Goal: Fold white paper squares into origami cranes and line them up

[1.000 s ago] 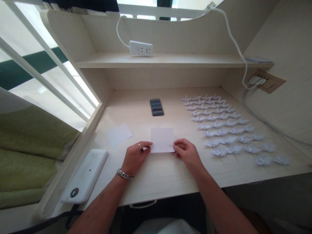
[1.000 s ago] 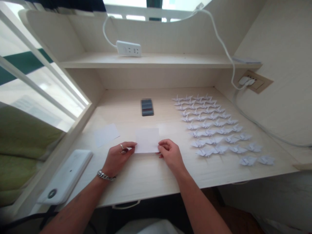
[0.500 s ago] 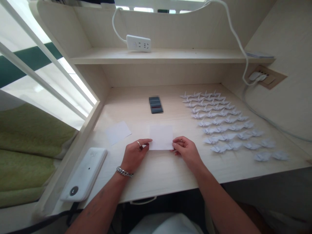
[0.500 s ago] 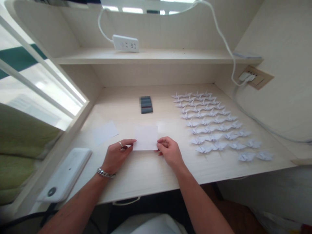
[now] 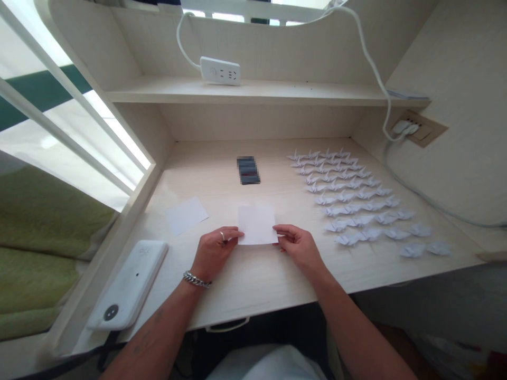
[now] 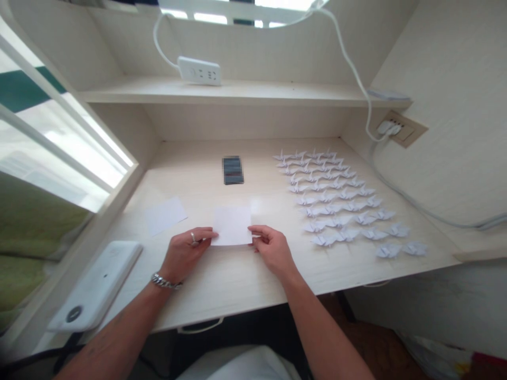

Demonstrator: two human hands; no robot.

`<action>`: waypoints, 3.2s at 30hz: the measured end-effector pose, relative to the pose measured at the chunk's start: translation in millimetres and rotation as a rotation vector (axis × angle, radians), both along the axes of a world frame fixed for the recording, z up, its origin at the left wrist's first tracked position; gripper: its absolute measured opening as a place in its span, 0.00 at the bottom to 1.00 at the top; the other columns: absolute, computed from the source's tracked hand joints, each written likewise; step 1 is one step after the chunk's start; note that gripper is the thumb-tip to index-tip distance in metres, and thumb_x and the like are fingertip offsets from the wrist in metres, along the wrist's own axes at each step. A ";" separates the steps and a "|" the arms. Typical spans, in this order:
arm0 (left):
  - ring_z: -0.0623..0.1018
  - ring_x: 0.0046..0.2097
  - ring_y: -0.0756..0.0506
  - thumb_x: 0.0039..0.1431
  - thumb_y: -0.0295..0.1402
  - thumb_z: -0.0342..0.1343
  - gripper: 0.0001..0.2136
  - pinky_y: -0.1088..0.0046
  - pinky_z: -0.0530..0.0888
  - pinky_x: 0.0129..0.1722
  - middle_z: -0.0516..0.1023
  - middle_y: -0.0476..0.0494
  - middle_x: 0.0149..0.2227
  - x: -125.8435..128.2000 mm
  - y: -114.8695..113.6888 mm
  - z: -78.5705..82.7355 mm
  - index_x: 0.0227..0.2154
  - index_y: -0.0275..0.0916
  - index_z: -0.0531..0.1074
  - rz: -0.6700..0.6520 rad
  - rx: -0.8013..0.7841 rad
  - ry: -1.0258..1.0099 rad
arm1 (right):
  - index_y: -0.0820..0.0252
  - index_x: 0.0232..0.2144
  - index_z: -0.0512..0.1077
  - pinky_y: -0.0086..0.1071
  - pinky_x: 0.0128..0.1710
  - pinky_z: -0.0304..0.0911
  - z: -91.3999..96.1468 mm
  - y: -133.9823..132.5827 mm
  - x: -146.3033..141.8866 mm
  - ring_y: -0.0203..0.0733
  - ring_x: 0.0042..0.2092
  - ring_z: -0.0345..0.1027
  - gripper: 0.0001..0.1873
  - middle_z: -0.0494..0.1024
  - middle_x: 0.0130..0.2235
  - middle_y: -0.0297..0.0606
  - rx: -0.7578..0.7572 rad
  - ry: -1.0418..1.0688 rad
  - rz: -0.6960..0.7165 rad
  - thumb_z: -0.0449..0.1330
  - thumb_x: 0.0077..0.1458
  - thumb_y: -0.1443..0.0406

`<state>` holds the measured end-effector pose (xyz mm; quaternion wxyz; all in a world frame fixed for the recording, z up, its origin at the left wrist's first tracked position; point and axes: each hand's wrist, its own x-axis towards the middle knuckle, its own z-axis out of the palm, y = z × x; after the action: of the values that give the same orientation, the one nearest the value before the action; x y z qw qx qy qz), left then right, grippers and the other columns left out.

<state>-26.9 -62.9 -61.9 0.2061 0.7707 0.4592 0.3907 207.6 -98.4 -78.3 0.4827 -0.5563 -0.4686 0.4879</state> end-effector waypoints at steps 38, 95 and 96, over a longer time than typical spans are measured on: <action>0.73 0.45 0.44 0.57 0.27 0.54 0.07 0.63 0.72 0.47 0.76 0.41 0.44 -2.8 -16.7 10.5 0.36 0.41 0.77 -0.261 -0.051 0.335 | 0.55 0.36 0.80 0.34 0.41 0.65 5.7 -17.7 9.5 0.42 0.39 0.69 0.14 0.75 0.36 0.38 0.275 -0.791 0.147 0.59 0.53 0.75; 0.81 0.34 0.41 0.55 0.46 0.54 0.13 0.68 0.68 0.31 0.82 0.52 0.28 39.1 7.1 18.9 0.39 0.45 0.68 0.428 -0.649 0.436 | 0.53 0.24 0.69 0.32 0.27 0.57 25.4 31.3 -7.9 0.42 0.27 0.71 0.10 0.78 0.24 0.32 -0.226 -0.828 -0.045 0.63 0.49 0.57; 0.81 0.34 0.40 0.55 0.46 0.54 0.13 0.68 0.68 0.31 0.82 0.52 0.28 38.9 7.6 18.6 0.39 0.45 0.68 0.428 -0.648 0.443 | 0.54 0.24 0.69 0.32 0.27 0.57 25.0 31.6 -7.8 0.42 0.27 0.71 0.10 0.78 0.24 0.32 -0.225 -0.825 -0.049 0.63 0.49 0.57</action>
<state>12.0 -55.4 -43.3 0.2482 0.6190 0.7402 0.0859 199.8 -66.8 -53.3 0.2027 -0.7649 -0.5529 0.2610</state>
